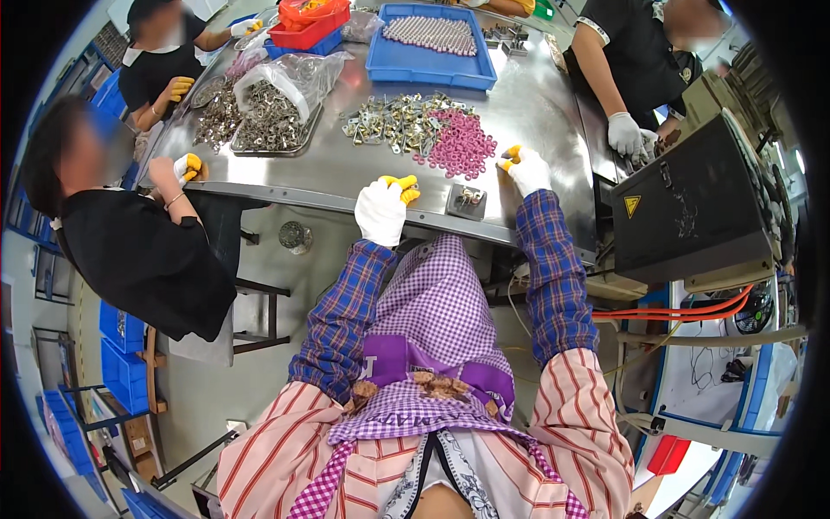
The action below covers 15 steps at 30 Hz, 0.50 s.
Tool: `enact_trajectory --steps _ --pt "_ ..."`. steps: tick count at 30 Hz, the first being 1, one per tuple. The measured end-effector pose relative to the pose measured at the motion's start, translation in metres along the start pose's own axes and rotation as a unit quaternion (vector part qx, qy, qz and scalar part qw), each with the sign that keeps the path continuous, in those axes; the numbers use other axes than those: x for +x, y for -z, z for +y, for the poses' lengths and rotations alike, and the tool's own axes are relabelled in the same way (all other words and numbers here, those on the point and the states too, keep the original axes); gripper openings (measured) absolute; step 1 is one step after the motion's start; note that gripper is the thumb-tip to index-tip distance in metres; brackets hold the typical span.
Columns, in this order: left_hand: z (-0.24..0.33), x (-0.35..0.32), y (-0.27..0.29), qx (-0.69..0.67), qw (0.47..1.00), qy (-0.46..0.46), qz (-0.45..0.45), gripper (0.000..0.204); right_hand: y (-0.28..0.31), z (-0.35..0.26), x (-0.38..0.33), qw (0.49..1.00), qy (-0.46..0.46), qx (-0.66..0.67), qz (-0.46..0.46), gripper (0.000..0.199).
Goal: Sort small pink components from a production table into a blue tray and an apron pouch.
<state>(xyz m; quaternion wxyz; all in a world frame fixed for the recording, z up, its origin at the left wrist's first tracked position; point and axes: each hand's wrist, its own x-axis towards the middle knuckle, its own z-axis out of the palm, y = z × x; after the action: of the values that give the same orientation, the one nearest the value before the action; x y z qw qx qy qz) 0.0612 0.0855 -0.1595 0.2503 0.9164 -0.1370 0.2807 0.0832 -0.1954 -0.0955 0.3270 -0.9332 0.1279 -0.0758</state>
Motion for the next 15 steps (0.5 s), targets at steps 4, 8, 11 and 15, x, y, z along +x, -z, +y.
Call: enact_trajectory --steps 4,8,11,15 --pt "-0.002 0.006 0.003 -0.016 1.0 -0.009 0.006 0.024 -0.011 -0.008 -0.02 0.995 0.061 0.001 0.081 0.022" --pt "0.01 0.004 0.019 0.002 1.0 0.007 -0.019 0.022 -0.013 -0.021 -0.071 0.953 0.207 0.121 0.184 0.021" --pt "0.007 0.001 0.022 -0.019 1.0 0.01 -0.019 0.025 -0.009 -0.031 -0.086 0.979 0.172 0.113 0.003 0.02" --pt "0.016 0.005 0.028 -0.125 0.988 0.081 -0.042 0.024 -0.003 -0.036 -0.087 0.984 0.142 0.091 -0.063 0.02"
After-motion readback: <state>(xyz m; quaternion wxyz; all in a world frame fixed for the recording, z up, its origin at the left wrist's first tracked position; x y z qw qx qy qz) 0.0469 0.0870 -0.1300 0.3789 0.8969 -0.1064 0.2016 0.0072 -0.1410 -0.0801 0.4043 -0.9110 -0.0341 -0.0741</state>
